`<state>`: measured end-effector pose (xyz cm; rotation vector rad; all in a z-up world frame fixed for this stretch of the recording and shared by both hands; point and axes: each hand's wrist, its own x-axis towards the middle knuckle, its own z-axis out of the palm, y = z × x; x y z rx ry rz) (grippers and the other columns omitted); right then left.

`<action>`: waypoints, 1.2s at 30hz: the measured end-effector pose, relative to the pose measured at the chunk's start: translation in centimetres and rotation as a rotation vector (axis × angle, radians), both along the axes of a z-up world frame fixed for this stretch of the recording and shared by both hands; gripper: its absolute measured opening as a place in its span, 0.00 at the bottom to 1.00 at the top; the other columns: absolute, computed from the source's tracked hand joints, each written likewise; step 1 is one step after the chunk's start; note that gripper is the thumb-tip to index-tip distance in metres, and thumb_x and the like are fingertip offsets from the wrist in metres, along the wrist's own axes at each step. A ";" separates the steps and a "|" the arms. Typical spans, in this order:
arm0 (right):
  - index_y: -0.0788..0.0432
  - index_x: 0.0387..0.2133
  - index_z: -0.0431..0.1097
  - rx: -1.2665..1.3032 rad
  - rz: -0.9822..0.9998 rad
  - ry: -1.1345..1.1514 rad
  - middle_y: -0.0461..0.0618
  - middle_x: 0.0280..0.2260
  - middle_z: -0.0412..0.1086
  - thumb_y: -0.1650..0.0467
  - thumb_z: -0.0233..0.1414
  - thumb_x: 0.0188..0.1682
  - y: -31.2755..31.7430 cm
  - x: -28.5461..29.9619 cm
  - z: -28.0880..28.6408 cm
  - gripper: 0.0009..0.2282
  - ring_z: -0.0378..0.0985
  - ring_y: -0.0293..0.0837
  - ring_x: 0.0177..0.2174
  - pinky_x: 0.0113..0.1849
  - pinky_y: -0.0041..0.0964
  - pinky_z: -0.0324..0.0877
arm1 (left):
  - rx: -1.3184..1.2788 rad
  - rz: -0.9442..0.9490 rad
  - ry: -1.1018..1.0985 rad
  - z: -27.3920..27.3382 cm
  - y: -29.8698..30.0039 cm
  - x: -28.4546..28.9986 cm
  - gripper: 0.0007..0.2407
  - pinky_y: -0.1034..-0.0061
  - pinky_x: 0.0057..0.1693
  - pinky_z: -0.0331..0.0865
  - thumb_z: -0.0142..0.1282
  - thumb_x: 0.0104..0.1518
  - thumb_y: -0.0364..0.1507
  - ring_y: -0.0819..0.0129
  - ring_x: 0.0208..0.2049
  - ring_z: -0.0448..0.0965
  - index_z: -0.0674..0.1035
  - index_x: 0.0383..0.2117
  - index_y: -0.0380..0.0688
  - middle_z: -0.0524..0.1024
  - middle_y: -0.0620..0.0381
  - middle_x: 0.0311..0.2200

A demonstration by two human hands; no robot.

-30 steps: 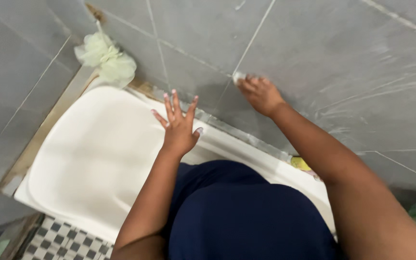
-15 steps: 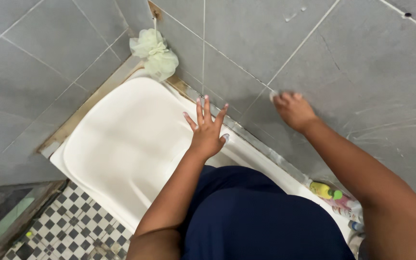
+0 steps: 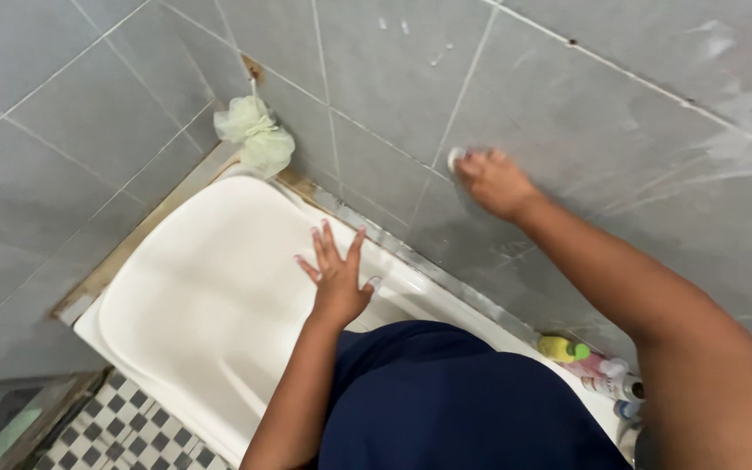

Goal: The person cleans the bathroom wall tiles by scrubbing them with a sponge.

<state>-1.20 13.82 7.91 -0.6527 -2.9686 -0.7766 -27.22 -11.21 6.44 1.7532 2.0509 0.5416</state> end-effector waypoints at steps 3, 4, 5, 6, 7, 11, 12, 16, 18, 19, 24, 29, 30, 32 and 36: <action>0.60 0.56 0.67 0.013 -0.010 0.080 0.52 0.53 0.67 0.71 0.46 0.47 0.0 0.4 1.2 0.21 0.69 0.51 0.54 0.46 0.52 0.63 | -0.012 0.042 0.002 0.1 -0.7 0.1 0.42 0.25 0.64 0.22 0.69 0.46 0.34 0.34 0.72 0.22 0.55 0.69 0.63 0.25 0.33 0.70; 0.59 0.56 0.68 0.236 -0.097 0.171 0.55 0.54 0.67 0.69 0.47 0.49 0.5 0.4 3.4 0.20 0.68 0.53 0.52 0.48 0.56 0.62 | -0.051 0.067 -0.002 0.1 -0.8 0.3 0.41 0.25 0.63 0.22 0.69 0.47 0.34 0.33 0.71 0.21 0.54 0.69 0.64 0.24 0.33 0.70; 0.57 0.57 0.69 0.461 -0.187 0.261 0.58 0.54 0.67 0.67 0.47 0.51 1.4 0.6 6.2 0.20 0.67 0.55 0.49 0.49 0.59 0.61 | -0.048 0.060 -0.008 0.1 -0.4 0.5 0.41 0.25 0.63 0.22 0.69 0.47 0.34 0.33 0.71 0.21 0.54 0.69 0.64 0.24 0.33 0.70; 0.53 0.58 0.69 0.455 -0.198 0.412 0.56 0.56 0.66 0.69 0.49 0.55 1.6 1.3 9.0 0.17 0.67 0.55 0.52 0.48 0.58 0.59 | -0.032 0.053 -0.004 0.1 -0.4 0.7 0.41 0.25 0.63 0.22 0.69 0.47 0.34 0.33 0.71 0.22 0.54 0.69 0.63 0.24 0.33 0.70; 0.49 0.59 0.70 0.450 -0.206 0.563 0.54 0.58 0.66 0.72 0.51 0.59 1.5 2.1 11.2 0.15 0.66 0.55 0.54 0.48 0.57 0.58 | -0.016 0.045 -0.001 0.1 -0.2 1.1 0.41 0.24 0.63 0.22 0.69 0.47 0.34 0.33 0.71 0.22 0.55 0.69 0.63 0.23 0.32 0.70; 0.51 0.59 0.70 0.400 -0.155 0.612 0.52 0.58 0.66 0.72 0.53 0.59 -0.5 4.5 10.6 0.15 0.67 0.53 0.54 0.49 0.54 0.59 | 0.004 -0.007 0.000 0.5 0.5 2.2 0.41 0.25 0.64 0.22 0.68 0.47 0.33 0.34 0.72 0.22 0.55 0.69 0.64 0.25 0.33 0.71; 0.57 0.58 0.70 0.327 -0.142 0.487 0.54 0.57 0.66 0.71 0.53 0.61 -1.3 5.1 8.5 0.14 0.68 0.52 0.52 0.48 0.54 0.60 | 0.014 -0.009 0.000 0.6 0.7 2.4 0.40 0.24 0.64 0.22 0.68 0.47 0.34 0.34 0.72 0.22 0.56 0.69 0.63 0.25 0.33 0.71; 0.56 0.52 0.71 0.042 -0.038 0.155 0.50 0.52 0.68 0.68 0.51 0.49 -3.6 7.7 2.3 0.17 0.69 0.50 0.50 0.47 0.50 0.62 | 0.011 -0.026 0.009 0.5 1.3 2.5 0.41 0.25 0.63 0.21 0.68 0.47 0.34 0.33 0.71 0.21 0.55 0.69 0.61 0.24 0.32 0.70; 0.55 0.54 0.70 0.028 -0.160 0.174 0.51 0.52 0.69 0.68 0.49 0.55 -3.4 9.1 3.8 0.14 0.68 0.50 0.49 0.49 0.50 0.61 | -0.006 -0.037 0.003 0.7 1.5 3.0 0.40 0.25 0.63 0.21 0.68 0.48 0.34 0.33 0.71 0.20 0.55 0.69 0.61 0.24 0.32 0.70; 0.56 0.57 0.70 -0.039 -0.328 0.287 0.54 0.51 0.68 0.68 0.48 0.64 -2.6 9.8 5.6 0.11 0.68 0.52 0.48 0.51 0.53 0.61 | -0.022 -0.037 0.000 0.8 1.7 3.3 0.40 0.24 0.63 0.21 0.68 0.48 0.35 0.33 0.71 0.20 0.55 0.69 0.61 0.23 0.33 0.70; 0.40 0.61 0.73 0.481 -0.327 0.698 0.49 0.57 0.69 0.76 0.53 0.56 -3.0 14.2 8.7 0.21 0.67 0.57 0.55 0.51 0.57 0.60 | -0.006 -0.081 -0.003 1.3 2.9 4.8 0.40 0.25 0.63 0.22 0.68 0.48 0.36 0.33 0.71 0.21 0.56 0.69 0.61 0.24 0.32 0.70; 0.53 0.60 0.70 -0.057 -0.158 0.258 0.51 0.58 0.69 0.73 0.50 0.57 -6.5 15.9 -1.2 0.17 0.70 0.50 0.52 0.49 0.53 0.63 | 0.015 -0.113 -0.012 1.5 2.9 5.4 0.40 0.24 0.63 0.22 0.68 0.49 0.37 0.33 0.71 0.21 0.56 0.69 0.61 0.25 0.32 0.70; 0.53 0.60 0.71 -0.029 -0.091 0.159 0.48 0.58 0.69 0.74 0.50 0.50 -7.3 16.1 -1.6 0.22 0.70 0.50 0.54 0.50 0.52 0.63 | 0.013 -0.118 -0.015 1.5 2.9 5.4 0.40 0.24 0.63 0.22 0.68 0.48 0.37 0.33 0.71 0.21 0.56 0.69 0.61 0.25 0.32 0.70; 0.50 0.58 0.72 0.016 -0.199 0.231 0.53 0.56 0.68 0.72 0.52 0.53 -6.5 16.1 0.3 0.18 0.69 0.51 0.50 0.47 0.54 0.62 | 0.012 -0.125 -0.016 1.6 3.0 5.7 0.40 0.24 0.63 0.22 0.68 0.48 0.37 0.33 0.71 0.21 0.56 0.69 0.61 0.25 0.32 0.70; 0.46 0.60 0.72 0.421 -0.364 0.450 0.53 0.55 0.66 0.73 0.54 0.58 -5.3 17.2 6.8 0.17 0.67 0.53 0.53 0.48 0.53 0.59 | 0.000 -0.133 -0.014 1.7 3.1 6.5 0.39 0.25 0.64 0.21 0.68 0.48 0.36 0.34 0.71 0.21 0.56 0.69 0.61 0.25 0.32 0.70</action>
